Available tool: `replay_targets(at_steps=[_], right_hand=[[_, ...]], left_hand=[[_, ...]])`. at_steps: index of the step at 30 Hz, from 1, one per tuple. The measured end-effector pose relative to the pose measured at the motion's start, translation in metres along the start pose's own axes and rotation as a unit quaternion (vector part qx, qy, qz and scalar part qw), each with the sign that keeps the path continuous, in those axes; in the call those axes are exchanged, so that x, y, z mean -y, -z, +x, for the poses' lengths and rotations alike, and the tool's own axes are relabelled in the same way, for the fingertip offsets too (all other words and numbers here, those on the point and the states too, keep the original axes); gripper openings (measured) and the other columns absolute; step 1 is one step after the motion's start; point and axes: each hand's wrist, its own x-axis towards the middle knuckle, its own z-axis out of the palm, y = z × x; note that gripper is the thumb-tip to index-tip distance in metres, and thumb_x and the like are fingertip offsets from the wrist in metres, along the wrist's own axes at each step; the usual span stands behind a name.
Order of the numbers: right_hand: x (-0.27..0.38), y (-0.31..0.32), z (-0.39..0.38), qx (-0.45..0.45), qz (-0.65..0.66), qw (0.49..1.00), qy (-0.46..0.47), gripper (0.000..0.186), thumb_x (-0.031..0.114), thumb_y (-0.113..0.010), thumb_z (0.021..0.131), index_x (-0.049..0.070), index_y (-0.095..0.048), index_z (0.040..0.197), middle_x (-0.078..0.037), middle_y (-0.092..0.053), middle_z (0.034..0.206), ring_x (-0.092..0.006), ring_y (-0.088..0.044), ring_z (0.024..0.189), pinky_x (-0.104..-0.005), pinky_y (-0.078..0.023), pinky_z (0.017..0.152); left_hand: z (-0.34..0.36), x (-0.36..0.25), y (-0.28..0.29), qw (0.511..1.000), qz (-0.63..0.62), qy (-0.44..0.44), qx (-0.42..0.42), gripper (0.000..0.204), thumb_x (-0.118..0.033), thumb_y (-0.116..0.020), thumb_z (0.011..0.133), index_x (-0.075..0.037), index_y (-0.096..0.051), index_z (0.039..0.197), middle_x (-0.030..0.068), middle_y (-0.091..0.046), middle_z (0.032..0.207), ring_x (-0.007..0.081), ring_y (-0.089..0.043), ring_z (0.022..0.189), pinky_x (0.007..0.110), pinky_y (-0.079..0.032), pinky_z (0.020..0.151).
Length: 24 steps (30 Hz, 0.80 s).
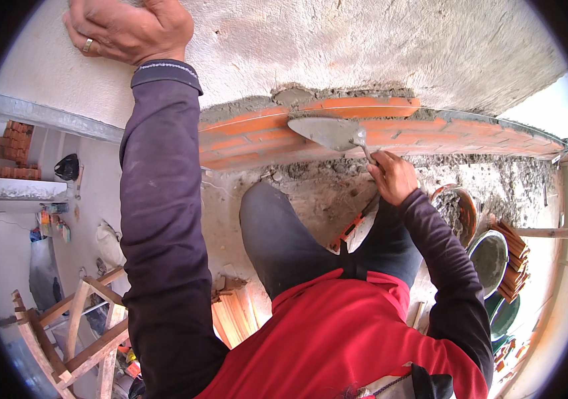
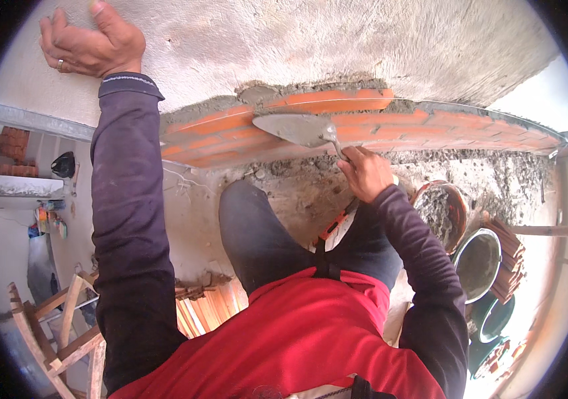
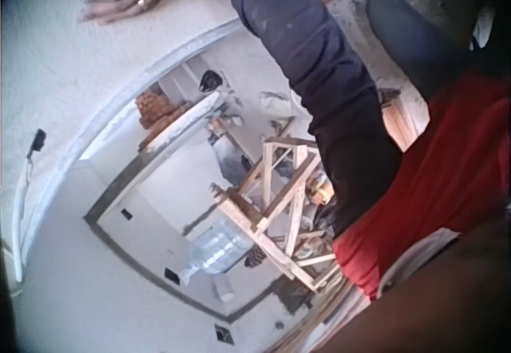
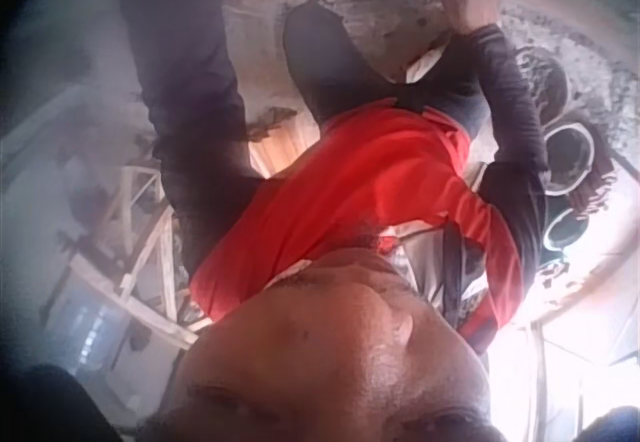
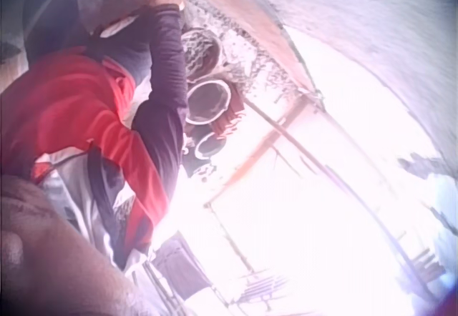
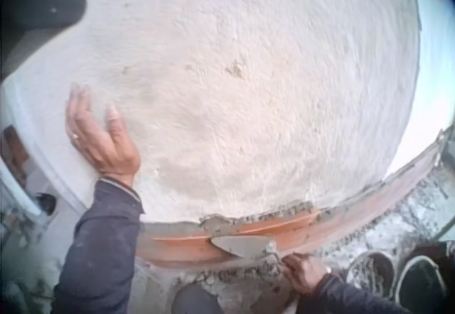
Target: The person applies mortar to a tile using a trowel, places it on a wall, and then taps it into place with a hammer. They then use the trowel and a brush to clean and finish the joints between the tiles.
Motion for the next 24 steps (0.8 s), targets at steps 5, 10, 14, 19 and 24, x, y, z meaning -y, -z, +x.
replay_targets(at_steps=[5,10,14,19,24], right_hand=[[-0.009,-0.007,0.020,-0.005,0.014,1.000,-0.007,0.022,0.024,-0.067,0.092,0.005,-0.065,0.103,-0.018,-0.068,0.092,-0.0410,-0.066,0.083,-0.0490,-0.051,0.071],[-0.038,-0.001,-0.001,0.039,-0.021,0.998,-0.033,0.023,0.025,-0.068,0.091,0.005,-0.065,0.102,-0.016,-0.068,0.092,-0.0391,-0.067,0.084,-0.0474,-0.052,0.073],[-0.011,-0.003,0.010,0.016,0.000,0.999,0.030,0.022,0.025,-0.068,0.090,0.006,-0.065,0.101,-0.015,-0.067,0.090,-0.0392,-0.066,0.083,-0.0479,-0.052,0.073],[-0.025,-0.013,0.021,-0.015,-0.024,1.000,-0.009,0.021,0.024,-0.069,0.090,0.007,-0.066,0.101,-0.014,-0.067,0.090,-0.0382,-0.067,0.083,-0.0476,-0.052,0.073],[-0.056,0.003,0.001,0.007,-0.040,0.999,-0.025,0.020,0.022,-0.072,0.086,0.007,-0.067,0.098,-0.013,-0.067,0.089,-0.0364,-0.067,0.082,-0.0460,-0.052,0.072]], left_hand=[[-0.009,0.018,-0.013,0.999,-0.034,-0.003,-0.006,0.052,-0.036,-0.051,0.098,0.005,-0.050,0.130,0.0282,-0.049,0.136,0.0427,-0.044,0.129,0.054,-0.031,0.109],[-0.016,-0.006,-0.009,0.990,-0.107,0.084,0.039,0.066,-0.057,-0.040,0.098,0.004,-0.047,0.123,0.0284,-0.044,0.130,0.0406,-0.036,0.131,0.059,-0.023,0.108],[-0.004,0.008,-0.004,0.994,-0.083,0.055,0.054,0.066,-0.056,-0.041,0.097,0.004,-0.045,0.125,0.0284,-0.044,0.130,0.0406,-0.036,0.131,0.059,-0.023,0.109],[-0.006,0.003,-0.006,0.994,-0.076,0.057,0.060,0.064,-0.053,-0.043,0.098,0.005,-0.046,0.125,0.0289,-0.044,0.130,0.0408,-0.038,0.130,0.058,-0.024,0.109],[-0.007,0.007,-0.005,0.995,-0.074,0.042,0.046,0.064,-0.052,-0.042,0.098,0.006,-0.047,0.124,0.0303,-0.045,0.130,0.0414,-0.040,0.128,0.057,-0.025,0.108]])
